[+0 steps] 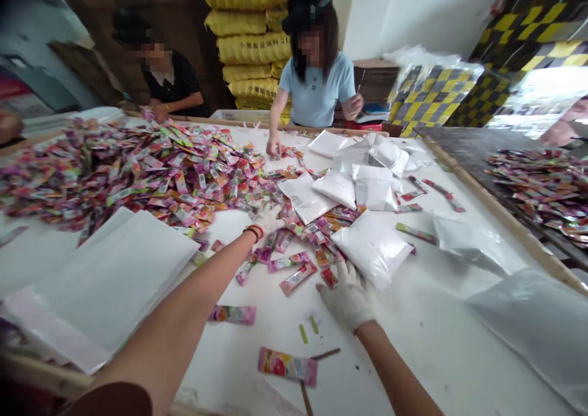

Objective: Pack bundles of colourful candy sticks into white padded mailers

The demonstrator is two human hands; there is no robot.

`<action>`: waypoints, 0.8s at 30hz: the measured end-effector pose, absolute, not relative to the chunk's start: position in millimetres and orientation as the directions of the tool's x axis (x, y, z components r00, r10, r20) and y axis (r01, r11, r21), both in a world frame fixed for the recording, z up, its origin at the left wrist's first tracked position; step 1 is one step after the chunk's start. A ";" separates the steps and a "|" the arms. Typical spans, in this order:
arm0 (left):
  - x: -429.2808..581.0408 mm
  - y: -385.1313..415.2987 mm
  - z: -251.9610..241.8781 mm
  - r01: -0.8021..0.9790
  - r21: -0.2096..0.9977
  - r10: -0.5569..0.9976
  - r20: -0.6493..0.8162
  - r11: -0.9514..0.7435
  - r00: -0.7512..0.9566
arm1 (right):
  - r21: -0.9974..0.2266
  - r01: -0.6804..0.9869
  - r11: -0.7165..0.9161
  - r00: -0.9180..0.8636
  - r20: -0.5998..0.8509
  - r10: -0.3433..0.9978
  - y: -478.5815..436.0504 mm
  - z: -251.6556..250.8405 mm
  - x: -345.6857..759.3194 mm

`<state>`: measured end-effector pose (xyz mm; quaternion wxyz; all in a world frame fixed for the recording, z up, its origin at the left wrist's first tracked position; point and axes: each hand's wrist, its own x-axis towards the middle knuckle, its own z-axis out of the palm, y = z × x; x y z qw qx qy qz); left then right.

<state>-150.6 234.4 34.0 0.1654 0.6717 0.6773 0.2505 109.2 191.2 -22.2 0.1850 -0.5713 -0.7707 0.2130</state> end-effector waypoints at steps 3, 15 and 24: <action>-122.1 224.3 10.4 0.865 0.493 0.996 0.029 -0.091 0.088 | -0.569 0.812 0.131 -0.130 0.042 0.991 217.8 -34.5 86.2; -142.3 75.2 9.5 0.842 0.360 0.915 0.125 -0.403 0.385 | -0.793 0.609 0.038 -0.206 -0.112 0.972 144.8 -13.6 183.5; -124.0 92.0 35.4 0.908 0.408 0.990 0.132 -0.096 0.046 | -0.489 0.837 0.248 -0.249 0.064 0.966 129.1 23.7 206.0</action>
